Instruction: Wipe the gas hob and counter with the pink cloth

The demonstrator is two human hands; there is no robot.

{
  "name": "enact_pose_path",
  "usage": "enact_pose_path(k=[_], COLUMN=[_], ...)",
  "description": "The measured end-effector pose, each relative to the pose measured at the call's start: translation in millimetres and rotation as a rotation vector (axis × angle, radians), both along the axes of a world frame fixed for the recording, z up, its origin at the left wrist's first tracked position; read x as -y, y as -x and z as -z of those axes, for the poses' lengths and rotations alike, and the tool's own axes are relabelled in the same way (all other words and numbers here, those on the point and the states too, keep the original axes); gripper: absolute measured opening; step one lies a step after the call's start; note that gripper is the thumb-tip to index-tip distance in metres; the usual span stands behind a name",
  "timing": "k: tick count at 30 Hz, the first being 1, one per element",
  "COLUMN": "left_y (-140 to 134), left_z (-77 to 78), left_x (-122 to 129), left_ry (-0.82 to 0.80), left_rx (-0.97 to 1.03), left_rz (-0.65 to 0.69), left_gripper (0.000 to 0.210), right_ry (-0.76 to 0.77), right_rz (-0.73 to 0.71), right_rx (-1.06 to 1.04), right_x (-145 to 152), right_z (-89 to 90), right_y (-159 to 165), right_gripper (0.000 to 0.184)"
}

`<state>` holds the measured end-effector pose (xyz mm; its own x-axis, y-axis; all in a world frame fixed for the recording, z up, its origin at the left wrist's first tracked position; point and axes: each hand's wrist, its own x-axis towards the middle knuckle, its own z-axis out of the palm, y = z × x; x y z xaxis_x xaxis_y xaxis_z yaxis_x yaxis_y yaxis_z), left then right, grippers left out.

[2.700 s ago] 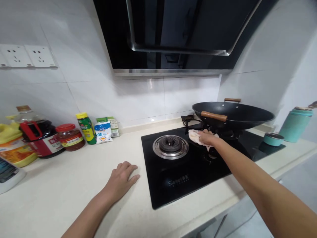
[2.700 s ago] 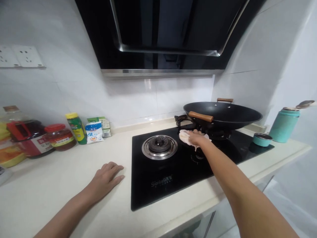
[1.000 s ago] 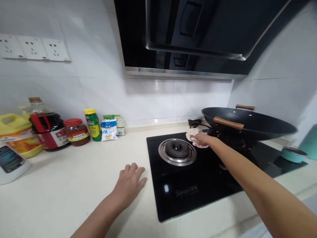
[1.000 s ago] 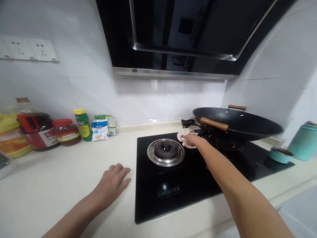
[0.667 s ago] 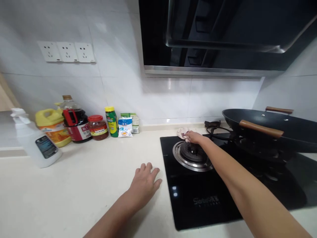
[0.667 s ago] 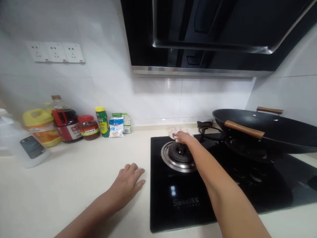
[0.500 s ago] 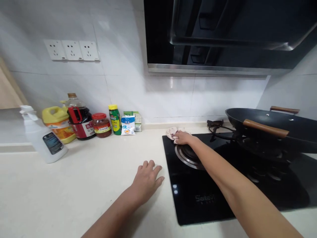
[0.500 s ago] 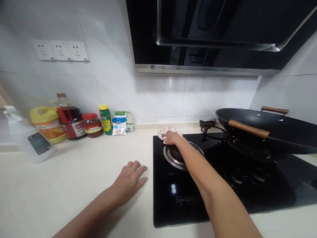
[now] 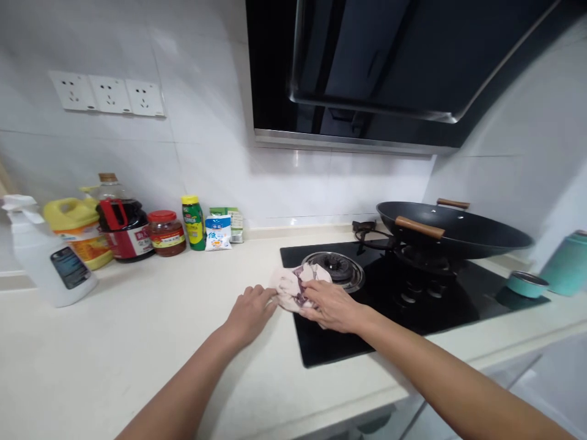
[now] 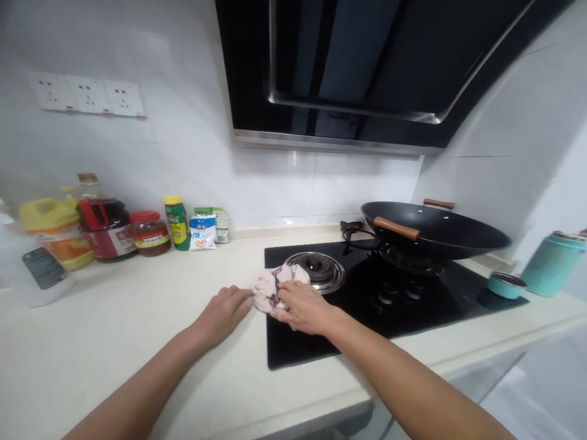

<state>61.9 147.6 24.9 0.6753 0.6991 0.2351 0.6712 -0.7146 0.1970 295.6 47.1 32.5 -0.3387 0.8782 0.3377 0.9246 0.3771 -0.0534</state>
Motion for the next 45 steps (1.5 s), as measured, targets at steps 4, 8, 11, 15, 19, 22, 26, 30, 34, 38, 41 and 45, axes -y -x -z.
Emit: enact_pose_path(k=[4, 8, 11, 15, 19, 22, 26, 30, 34, 38, 41, 45], left_y=[4.1, 4.0, 2.6, 2.6, 3.3, 2.5, 1.1, 0.7, -0.2, -0.6, -0.3, -0.6], left_z=[-1.5, -3.1, -2.6, -1.8, -2.9, -4.0, -2.8, -0.9, 1.6, 5.6, 7.3, 7.4], left_x=[-2.4, -4.9, -7.2, -10.3, -12.0, -11.9, -12.3, -12.8, -14.7, -18.3, -20.2, -22.1], left_ry=[0.059, 0.055, 0.068, 0.065, 0.069, 0.067, 0.049, 0.040, 0.039, 0.022, 0.011, 0.010], left_rx=[0.055, 0.036, 0.011, -0.012, -0.031, -0.050, -0.057, -0.057, -0.059, -0.045, -0.042, -0.057], left_rz=[0.014, 0.019, 0.021, 0.036, 0.037, 0.036, 0.026, 0.019, 0.019, 0.023, 0.029, 0.026], left_gripper=[0.045, 0.046, 0.046, 0.048, 0.049, 0.049, 0.050, 0.050, 0.051, 0.050, 0.049, 0.051], right_ry=[0.017, -0.017, -0.027, -0.024, -0.058, -0.095, -0.156, -0.231, -0.279, -0.280, -0.232, -0.214], right_rz=[0.092, 0.307, 0.479, 0.531, 0.532, 0.542, 0.550, 0.664, 0.804, 1.002, 1.152, 1.220], right_rx=[-0.060, -0.120, -0.199, -0.328, -0.369, -0.444, -0.483, -0.430, -0.371, -0.366, -0.433, -0.359], right_x=[60.3, 105.6, 133.2, 154.1, 160.0, 165.5, 178.6, 193.3, 207.1, 218.8, 220.8, 208.3], right_z=[3.6, 11.2, 17.6, 21.4, 24.0, 29.3, 39.7, 49.3, 54.1, 54.4, 51.6, 46.3], right_y=[-28.8, -76.9, -113.6, -138.0, -141.5, -149.5, -174.7, -214.3, -265.5, -310.9, -332.1, -348.3], right_gripper=[0.032, 0.026, 0.028, 0.029, 0.030, 0.030, 0.029, 0.028, 0.029, 0.032, 0.038, 0.049])
